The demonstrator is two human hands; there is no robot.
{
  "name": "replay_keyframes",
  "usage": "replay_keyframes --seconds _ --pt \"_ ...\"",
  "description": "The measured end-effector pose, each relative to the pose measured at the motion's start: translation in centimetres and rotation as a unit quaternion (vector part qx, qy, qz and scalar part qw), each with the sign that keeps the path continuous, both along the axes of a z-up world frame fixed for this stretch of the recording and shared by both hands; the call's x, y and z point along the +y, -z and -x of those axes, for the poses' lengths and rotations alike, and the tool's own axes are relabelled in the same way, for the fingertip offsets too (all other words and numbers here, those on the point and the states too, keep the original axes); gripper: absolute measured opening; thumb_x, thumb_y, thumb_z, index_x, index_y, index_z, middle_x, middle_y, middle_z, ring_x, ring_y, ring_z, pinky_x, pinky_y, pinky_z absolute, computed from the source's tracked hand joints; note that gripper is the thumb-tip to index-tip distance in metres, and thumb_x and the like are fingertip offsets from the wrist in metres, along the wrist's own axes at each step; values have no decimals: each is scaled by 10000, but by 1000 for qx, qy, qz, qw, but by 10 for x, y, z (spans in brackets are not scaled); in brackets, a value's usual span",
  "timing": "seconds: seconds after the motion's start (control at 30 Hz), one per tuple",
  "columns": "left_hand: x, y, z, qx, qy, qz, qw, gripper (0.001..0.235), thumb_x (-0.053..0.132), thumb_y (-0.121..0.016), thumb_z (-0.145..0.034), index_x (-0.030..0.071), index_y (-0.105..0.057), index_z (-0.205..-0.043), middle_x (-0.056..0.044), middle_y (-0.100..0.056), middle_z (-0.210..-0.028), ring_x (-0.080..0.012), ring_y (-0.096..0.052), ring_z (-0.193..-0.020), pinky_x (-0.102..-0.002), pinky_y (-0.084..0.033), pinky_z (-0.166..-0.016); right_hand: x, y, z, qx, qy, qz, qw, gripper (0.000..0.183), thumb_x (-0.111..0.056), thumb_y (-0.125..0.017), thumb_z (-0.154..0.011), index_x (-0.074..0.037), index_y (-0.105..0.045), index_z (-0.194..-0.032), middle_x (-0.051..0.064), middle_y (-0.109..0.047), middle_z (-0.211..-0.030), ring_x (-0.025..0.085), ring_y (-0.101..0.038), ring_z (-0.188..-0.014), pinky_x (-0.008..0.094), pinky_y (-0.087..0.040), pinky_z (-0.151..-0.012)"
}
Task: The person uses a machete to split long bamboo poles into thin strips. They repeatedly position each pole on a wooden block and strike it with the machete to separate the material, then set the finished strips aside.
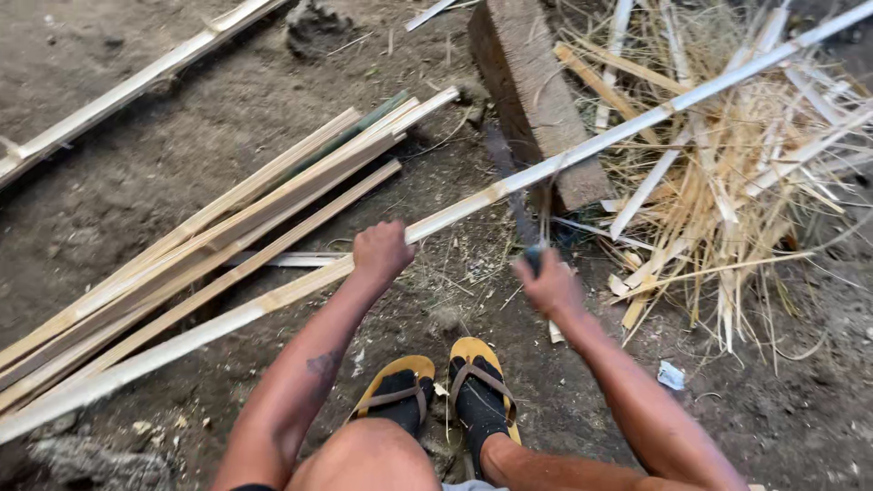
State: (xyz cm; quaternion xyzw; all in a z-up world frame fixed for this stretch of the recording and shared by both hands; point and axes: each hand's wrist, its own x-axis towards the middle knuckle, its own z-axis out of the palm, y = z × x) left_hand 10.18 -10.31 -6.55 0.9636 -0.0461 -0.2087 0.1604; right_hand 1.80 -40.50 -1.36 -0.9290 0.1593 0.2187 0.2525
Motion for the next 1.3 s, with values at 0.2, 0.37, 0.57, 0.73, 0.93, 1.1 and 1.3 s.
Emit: replay_keyframes --seconds 0.2,0.37,0.57,0.73,0.93,1.1,1.3 --pt "121 -35 71 1 39 -81 996 573 674 -738 -824 102 -703 -834 -153 -731 -791 -337 -728 -727 -506 -562 -639 -55 -2 -3 17 -68 127 989 596 -628 -564 -918 -80 -628 -1143 265 -724 -1004 460 -702 -951 541 -544 -852" --pt "170 -30 95 8 11 -143 990 361 489 -717 -864 129 -683 -855 -128 -726 -686 -259 -734 -605 -426 -573 -558 -75 -16 -20 28 114 31 993 652 -654 -552 -954 -47 -581 -1192 309 -707 -988 503 -695 -933 572 -559 -806" --pt "141 -2 78 -35 15 -118 992 339 473 -753 -807 144 -681 -849 -154 -724 -739 -349 -729 -666 -489 -581 -602 5 -4 12 98 -195 27 976 668 -672 -555 -910 -105 -496 -1259 237 -736 -955 402 -727 -902 503 -569 -862" --pt "215 -9 114 -35 13 -157 987 307 430 -715 -874 142 -610 -857 -108 -734 -757 -278 -743 -677 -453 -598 -628 -85 -15 -28 29 -11 100 994 630 -665 -533 -913 -73 -550 -1125 246 -731 -913 410 -748 -850 524 -587 -794" --pt "169 9 93 -43 54 -122 990 366 409 -761 -770 136 -636 -980 -82 -720 -941 -266 -700 -912 -447 -563 -796 -109 15 -28 -22 4 149 989 628 -664 -571 -951 -60 -559 -1122 254 -696 -832 443 -699 -809 552 -554 -747" --pt "55 10 34 6 85 -15 996 534 493 -689 -850 71 -606 -1166 -152 -696 -1045 -296 -711 -937 -454 -578 -824 -58 13 -18 15 93 54 994 575 -649 -526 -968 -86 -542 -1085 167 -692 -761 355 -723 -739 511 -572 -713" --pt "14 11 20 29 -16 -10 999 371 448 -666 -870 86 -709 -939 -204 -747 -817 -372 -750 -780 -513 -588 -758 7 -21 4 155 -90 18 984 535 -658 -449 -1000 -128 -498 -1058 126 -697 -835 233 -718 -721 419 -617 -688"
